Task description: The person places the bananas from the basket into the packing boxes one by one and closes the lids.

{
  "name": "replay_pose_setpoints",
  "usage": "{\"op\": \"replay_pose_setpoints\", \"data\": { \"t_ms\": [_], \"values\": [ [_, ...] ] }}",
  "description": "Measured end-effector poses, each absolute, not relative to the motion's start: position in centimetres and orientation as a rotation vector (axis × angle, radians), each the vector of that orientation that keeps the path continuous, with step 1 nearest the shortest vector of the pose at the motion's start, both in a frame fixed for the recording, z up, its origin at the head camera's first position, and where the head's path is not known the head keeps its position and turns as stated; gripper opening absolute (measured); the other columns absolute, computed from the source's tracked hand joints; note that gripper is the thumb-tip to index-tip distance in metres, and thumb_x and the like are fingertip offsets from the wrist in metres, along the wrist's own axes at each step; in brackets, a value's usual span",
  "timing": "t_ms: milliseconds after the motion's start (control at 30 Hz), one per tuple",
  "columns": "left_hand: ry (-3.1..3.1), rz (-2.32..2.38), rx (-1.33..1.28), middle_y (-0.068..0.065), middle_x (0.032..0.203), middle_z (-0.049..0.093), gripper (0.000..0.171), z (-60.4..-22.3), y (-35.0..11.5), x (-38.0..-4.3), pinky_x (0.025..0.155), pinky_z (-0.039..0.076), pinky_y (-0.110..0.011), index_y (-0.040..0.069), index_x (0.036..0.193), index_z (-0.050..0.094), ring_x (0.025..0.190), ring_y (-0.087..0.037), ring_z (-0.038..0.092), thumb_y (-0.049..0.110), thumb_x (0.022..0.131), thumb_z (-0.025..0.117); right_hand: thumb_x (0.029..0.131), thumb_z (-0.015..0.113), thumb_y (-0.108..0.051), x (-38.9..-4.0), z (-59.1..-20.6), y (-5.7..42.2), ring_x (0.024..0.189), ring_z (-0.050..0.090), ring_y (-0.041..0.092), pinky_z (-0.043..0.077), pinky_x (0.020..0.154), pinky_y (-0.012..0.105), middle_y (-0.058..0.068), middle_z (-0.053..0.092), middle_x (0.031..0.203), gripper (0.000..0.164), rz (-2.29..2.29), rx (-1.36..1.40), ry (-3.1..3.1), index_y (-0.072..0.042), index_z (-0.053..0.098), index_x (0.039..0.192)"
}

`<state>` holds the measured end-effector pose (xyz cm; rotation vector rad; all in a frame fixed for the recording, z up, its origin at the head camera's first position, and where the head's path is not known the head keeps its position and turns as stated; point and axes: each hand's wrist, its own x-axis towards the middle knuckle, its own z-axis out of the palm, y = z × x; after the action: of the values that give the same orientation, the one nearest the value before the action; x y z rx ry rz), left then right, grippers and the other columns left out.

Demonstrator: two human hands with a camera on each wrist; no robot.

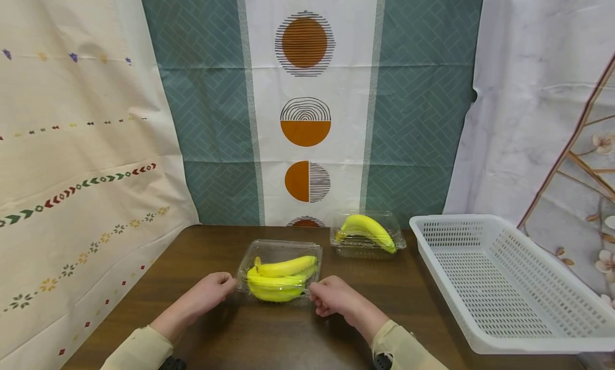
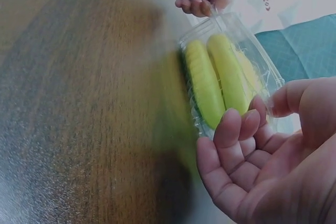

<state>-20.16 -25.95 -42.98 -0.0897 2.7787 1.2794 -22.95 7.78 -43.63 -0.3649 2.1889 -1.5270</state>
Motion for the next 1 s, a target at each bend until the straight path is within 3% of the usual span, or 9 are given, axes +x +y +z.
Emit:
{"op": "replay_pose_setpoints", "data": {
  "t_ms": [533, 667, 833, 1000],
  "values": [
    [2.768, 1.266, -0.089, -0.003, 0.070, 0.044, 0.035, -43.13, -26.13, -20.33, 0.061, 0.035, -0.034, 0.009, 0.076, 0.054, 0.062, -0.019, 0.036, 0.023, 0.109, 0.058, 0.101, 0.055, -0.015, -22.48, -43.59, 7.66, 0.060, 0.042, 0.015, 0.044, 0.065, 0.031, -0.003, 0.041, 0.063, 0.033, -1.477, -0.366, 2.328, -0.014, 0.052, 0.068],
    [2.786, 1.253, -0.077, -0.003, 0.072, 0.046, 0.036, -43.00, -26.13, -20.19, 0.062, 0.035, -0.035, 0.009, 0.079, 0.055, 0.064, -0.019, 0.038, 0.025, 0.110, 0.060, 0.101, 0.057, -0.017, -22.41, -43.56, 7.56, 0.061, 0.051, 0.015, 0.048, 0.065, 0.032, -0.002, 0.048, 0.065, 0.032, -1.422, -0.368, 2.426, -0.010, 0.058, 0.070],
    [2.895, 1.183, -0.029, -0.005, 0.079, 0.050, 0.024, -42.81, -26.06, -19.95, 0.064, 0.038, -0.036, 0.011, 0.090, 0.055, 0.068, -0.021, 0.046, 0.023, 0.109, 0.064, 0.103, 0.058, -0.020, -22.40, -43.42, 7.65, 0.068, 0.063, 0.019, 0.051, 0.067, 0.036, 0.003, 0.062, 0.076, 0.027, -1.310, -0.372, 2.542, -0.003, 0.070, 0.085],
    [3.029, 1.073, 0.027, -0.004, 0.090, 0.058, 0.015, -42.51, -25.79, -19.85, 0.069, 0.046, -0.039, 0.008, 0.111, 0.060, 0.076, -0.020, 0.054, 0.019, 0.105, 0.068, 0.112, 0.058, -0.036, -22.25, -43.04, 8.00, 0.071, 0.064, 0.018, 0.048, 0.065, 0.037, 0.003, 0.068, 0.082, 0.036, -1.152, -0.387, 2.676, -0.010, 0.075, 0.093]
  ]
}}
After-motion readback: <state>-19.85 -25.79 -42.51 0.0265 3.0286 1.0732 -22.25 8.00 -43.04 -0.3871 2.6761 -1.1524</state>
